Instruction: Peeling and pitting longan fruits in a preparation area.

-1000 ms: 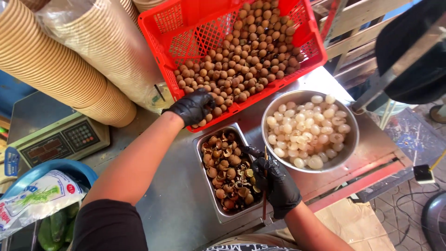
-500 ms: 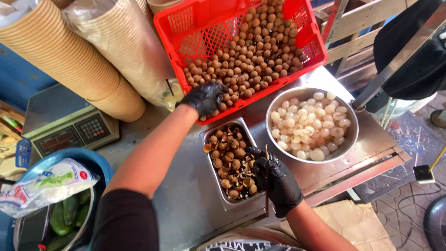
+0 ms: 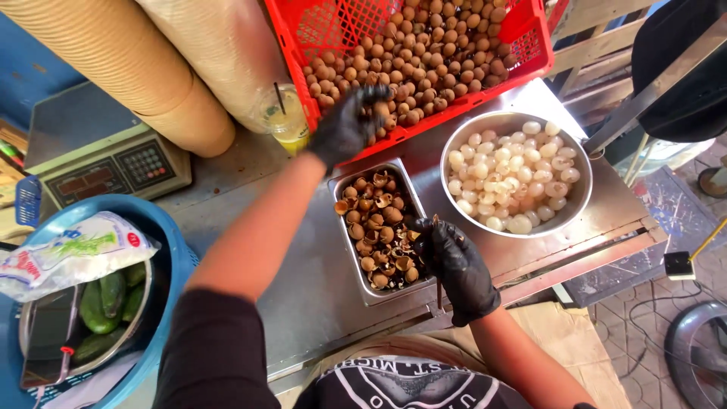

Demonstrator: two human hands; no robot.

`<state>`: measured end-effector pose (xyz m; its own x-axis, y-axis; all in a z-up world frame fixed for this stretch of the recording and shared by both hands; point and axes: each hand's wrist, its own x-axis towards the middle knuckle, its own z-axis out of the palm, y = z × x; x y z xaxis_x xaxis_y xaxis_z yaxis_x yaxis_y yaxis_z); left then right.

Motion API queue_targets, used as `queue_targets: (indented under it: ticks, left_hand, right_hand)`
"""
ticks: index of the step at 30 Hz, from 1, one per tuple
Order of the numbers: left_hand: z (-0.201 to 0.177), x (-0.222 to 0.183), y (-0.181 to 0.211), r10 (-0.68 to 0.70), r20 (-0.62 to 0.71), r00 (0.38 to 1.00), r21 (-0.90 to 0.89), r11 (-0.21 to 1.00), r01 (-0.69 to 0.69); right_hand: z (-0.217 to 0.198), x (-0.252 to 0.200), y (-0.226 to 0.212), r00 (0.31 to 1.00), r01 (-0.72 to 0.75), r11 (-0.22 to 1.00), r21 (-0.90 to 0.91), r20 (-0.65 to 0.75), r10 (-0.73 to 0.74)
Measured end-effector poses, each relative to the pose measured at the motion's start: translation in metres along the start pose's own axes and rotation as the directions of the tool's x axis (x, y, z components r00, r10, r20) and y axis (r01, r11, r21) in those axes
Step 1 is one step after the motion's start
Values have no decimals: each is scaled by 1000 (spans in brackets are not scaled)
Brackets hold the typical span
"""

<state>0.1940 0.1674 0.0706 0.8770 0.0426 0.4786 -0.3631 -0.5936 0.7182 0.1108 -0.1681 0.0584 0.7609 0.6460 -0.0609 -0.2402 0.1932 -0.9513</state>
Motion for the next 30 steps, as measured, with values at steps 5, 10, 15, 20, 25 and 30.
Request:
queue_targets:
  ticks: [5,10,15,20,25,30]
  left_hand:
    - [22,-100,90,-227,79,971,-757,620,207]
    - [55,-169,136,-516,222,827,-932,137,336]
    - [65,-194,156,-455,259,852,-960,-23,280]
    - [67,-212,147,-433,237,870,-937,134,322]
    - [68,-214,146,-472,143,870,-820,435,371]
    - [67,-213,147,-553,121,825,-824,408,394]
  right_hand:
    - [-12,-11,15,999,31,999,10,31,-31]
    - [10,-33,-31,909,410,834,-368,235,-343]
    - [21,-45,-38,810,520,341,-783,325,-488]
    - [25,-52,-38,814,497,194,-846,377,-441]
    - [36,-56,-50,811,517,162,-840,421,-406]
    - [25,-44,-21,804,496,51,-867,437,-403]
